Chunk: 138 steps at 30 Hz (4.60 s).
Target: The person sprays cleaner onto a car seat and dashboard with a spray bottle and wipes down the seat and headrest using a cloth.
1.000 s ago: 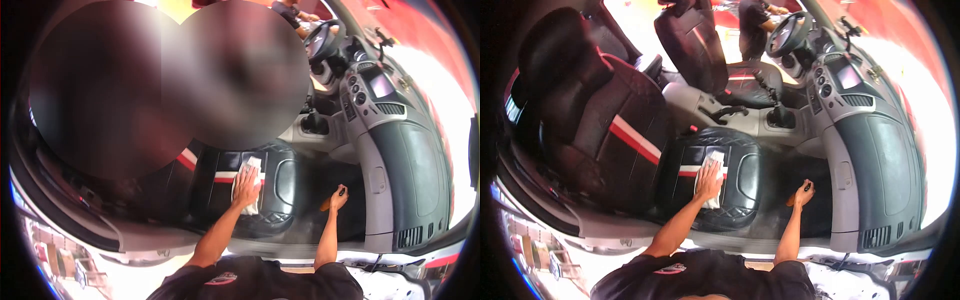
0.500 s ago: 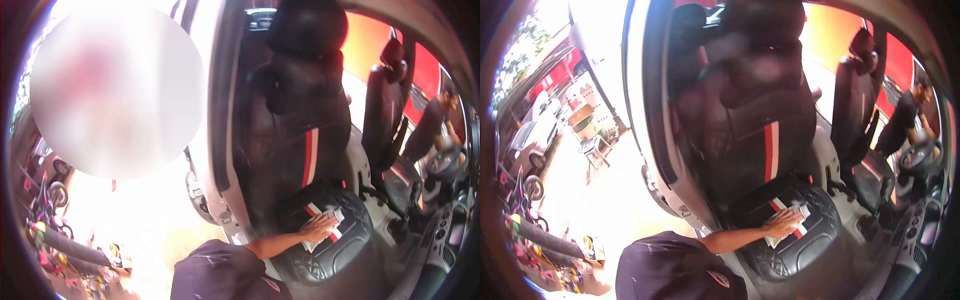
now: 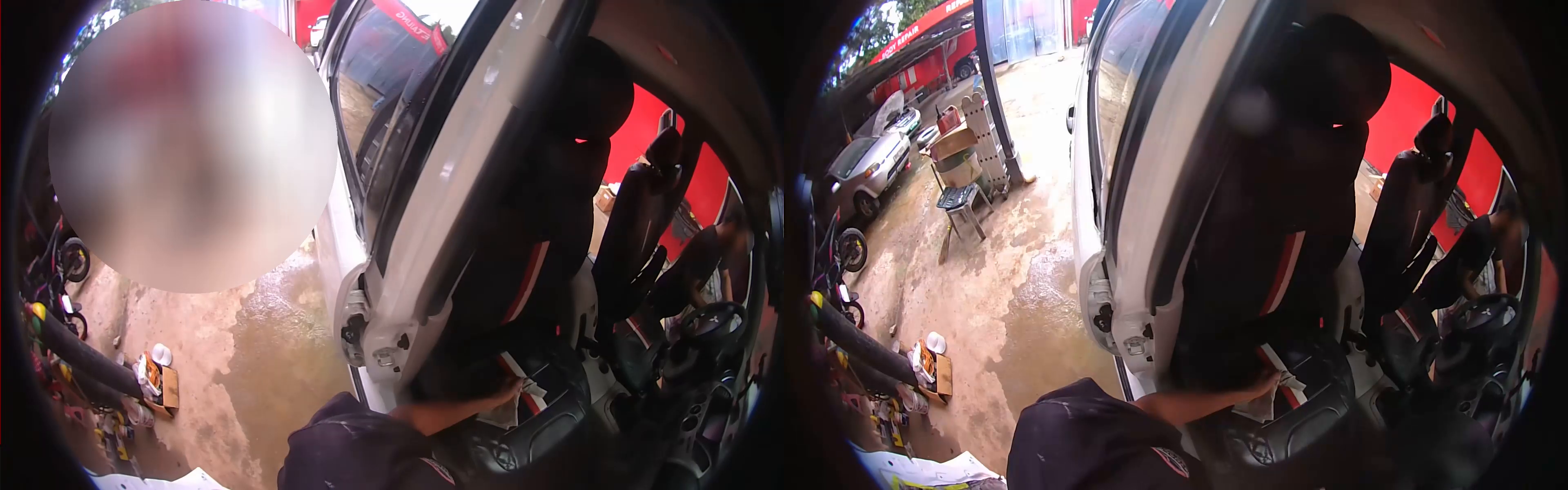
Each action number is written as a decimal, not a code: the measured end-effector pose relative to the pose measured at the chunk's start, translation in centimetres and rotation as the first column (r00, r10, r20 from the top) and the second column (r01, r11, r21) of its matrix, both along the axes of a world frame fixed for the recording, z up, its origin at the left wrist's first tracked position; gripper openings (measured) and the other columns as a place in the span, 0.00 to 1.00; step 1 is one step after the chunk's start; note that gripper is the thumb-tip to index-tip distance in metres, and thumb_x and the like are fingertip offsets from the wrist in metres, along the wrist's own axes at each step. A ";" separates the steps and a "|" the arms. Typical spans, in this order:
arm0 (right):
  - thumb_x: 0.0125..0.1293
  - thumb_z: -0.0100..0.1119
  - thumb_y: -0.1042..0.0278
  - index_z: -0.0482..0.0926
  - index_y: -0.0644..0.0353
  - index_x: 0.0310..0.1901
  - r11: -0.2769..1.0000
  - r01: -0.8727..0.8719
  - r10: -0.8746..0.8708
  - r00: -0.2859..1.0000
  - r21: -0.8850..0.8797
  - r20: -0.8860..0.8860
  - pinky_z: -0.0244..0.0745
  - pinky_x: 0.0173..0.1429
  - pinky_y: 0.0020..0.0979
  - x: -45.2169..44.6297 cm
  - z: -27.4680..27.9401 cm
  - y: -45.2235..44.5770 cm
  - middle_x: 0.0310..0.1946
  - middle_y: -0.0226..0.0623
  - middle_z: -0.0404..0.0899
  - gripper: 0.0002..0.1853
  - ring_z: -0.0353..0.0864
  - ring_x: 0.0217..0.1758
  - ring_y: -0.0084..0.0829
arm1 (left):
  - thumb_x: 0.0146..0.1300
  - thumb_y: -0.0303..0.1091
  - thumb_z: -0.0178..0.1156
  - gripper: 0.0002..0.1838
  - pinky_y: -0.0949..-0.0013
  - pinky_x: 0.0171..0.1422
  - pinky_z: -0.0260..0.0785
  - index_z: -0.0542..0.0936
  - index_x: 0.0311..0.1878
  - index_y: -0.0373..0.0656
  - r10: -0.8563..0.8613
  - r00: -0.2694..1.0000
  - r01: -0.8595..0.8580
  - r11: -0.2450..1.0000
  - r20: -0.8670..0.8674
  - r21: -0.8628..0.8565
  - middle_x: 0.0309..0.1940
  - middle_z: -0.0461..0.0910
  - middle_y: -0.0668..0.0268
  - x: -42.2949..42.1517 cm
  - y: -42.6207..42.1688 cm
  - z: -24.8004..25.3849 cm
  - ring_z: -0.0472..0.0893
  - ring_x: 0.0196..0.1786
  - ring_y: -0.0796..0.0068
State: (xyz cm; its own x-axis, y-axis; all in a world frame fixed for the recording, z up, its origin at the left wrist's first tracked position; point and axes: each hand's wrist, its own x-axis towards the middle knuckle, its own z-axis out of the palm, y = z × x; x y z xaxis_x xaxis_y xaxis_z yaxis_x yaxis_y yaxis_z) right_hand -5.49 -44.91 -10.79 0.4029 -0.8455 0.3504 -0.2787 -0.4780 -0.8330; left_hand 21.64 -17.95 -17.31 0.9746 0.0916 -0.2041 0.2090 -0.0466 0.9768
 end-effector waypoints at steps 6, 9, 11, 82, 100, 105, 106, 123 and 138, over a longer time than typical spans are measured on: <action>0.85 0.42 0.57 0.82 0.67 0.43 0.684 -0.671 0.697 0.717 0.287 0.016 0.79 0.52 0.35 9.2 -0.3 14.0 0.35 0.37 0.83 0.23 0.82 0.41 0.29 | 0.84 0.45 0.44 0.21 0.60 0.68 0.72 0.78 0.66 0.46 -0.128 0.962 0.231 0.857 0.243 -0.462 0.55 0.82 0.63 -4.8 -0.9 -2.5 0.80 0.61 0.66; 0.84 0.45 0.49 0.85 0.59 0.59 0.758 -0.599 0.648 0.738 0.257 -0.191 0.77 0.60 0.41 10.7 5.1 21.5 0.48 0.49 0.89 0.25 0.87 0.55 0.46 | 0.82 0.48 0.48 0.19 0.61 0.64 0.73 0.78 0.60 0.46 -0.335 0.933 0.300 0.529 0.129 -0.794 0.51 0.82 0.63 -9.7 -0.2 -0.7 0.81 0.56 0.67; 0.83 0.42 0.43 0.84 0.53 0.65 0.728 -0.638 0.676 0.606 0.252 -0.418 0.75 0.67 0.49 10.1 7.9 22.2 0.54 0.53 0.88 0.28 0.83 0.64 0.56 | 0.81 0.50 0.51 0.18 0.61 0.61 0.75 0.78 0.57 0.46 -0.464 0.885 0.152 0.214 0.036 -0.965 0.49 0.82 0.62 -11.6 0.5 0.9 0.81 0.53 0.68; 0.74 0.54 0.46 0.72 0.56 0.68 0.969 0.240 -0.235 0.801 -0.065 -0.550 0.69 0.67 0.50 23.6 -1.0 5.5 0.61 0.46 0.77 0.29 0.76 0.65 0.48 | 0.73 0.31 0.58 0.22 0.45 0.85 0.54 0.80 0.69 0.42 -0.788 0.514 0.329 0.545 0.338 0.771 0.73 0.76 0.58 9.5 -10.3 3.8 0.63 0.82 0.47; 0.77 0.50 0.46 0.71 0.57 0.68 0.974 0.218 -0.213 0.794 -0.061 -0.569 0.70 0.65 0.51 23.3 -0.5 5.7 0.60 0.48 0.77 0.28 0.77 0.64 0.49 | 0.78 0.37 0.53 0.26 0.48 0.84 0.56 0.73 0.74 0.35 -0.232 0.899 -0.126 0.674 0.371 0.728 0.74 0.73 0.50 16.4 -1.2 -0.9 0.69 0.76 0.42; 0.77 0.50 0.46 0.71 0.58 0.69 0.979 0.193 -0.193 0.802 -0.061 -0.565 0.70 0.66 0.51 23.3 -0.8 5.8 0.61 0.49 0.77 0.28 0.77 0.65 0.50 | 0.77 0.36 0.54 0.29 0.47 0.83 0.58 0.69 0.77 0.35 -0.517 0.716 -0.068 0.616 0.468 0.785 0.73 0.74 0.46 16.1 -0.9 -2.3 0.69 0.76 0.42; 0.77 0.50 0.46 0.71 0.58 0.69 0.978 0.199 -0.202 0.803 -0.067 -0.560 0.71 0.66 0.51 23.5 -0.8 5.5 0.61 0.49 0.77 0.28 0.77 0.65 0.50 | 0.78 0.36 0.51 0.27 0.48 0.82 0.59 0.71 0.75 0.35 -0.425 0.724 -0.130 0.689 0.543 0.713 0.72 0.74 0.45 17.8 0.8 -3.5 0.70 0.75 0.42; 0.77 0.50 0.46 0.71 0.58 0.69 0.975 0.207 -0.218 0.791 -0.084 -0.572 0.70 0.67 0.51 24.0 -0.6 5.7 0.62 0.48 0.77 0.29 0.76 0.65 0.50 | 0.81 0.41 0.48 0.32 0.49 0.88 0.50 0.61 0.82 0.35 -0.488 0.824 -0.017 0.486 0.288 0.874 0.82 0.62 0.48 18.7 5.5 -2.5 0.59 0.83 0.42; 0.77 0.49 0.45 0.71 0.57 0.69 0.969 0.212 -0.244 0.769 -0.125 -0.591 0.72 0.65 0.52 23.8 -1.2 5.6 0.63 0.47 0.77 0.29 0.78 0.65 0.50 | 0.81 0.47 0.49 0.35 0.45 0.89 0.44 0.59 0.84 0.43 -0.527 0.828 0.052 0.414 0.192 0.909 0.86 0.55 0.58 12.0 7.2 -0.7 0.55 0.85 0.43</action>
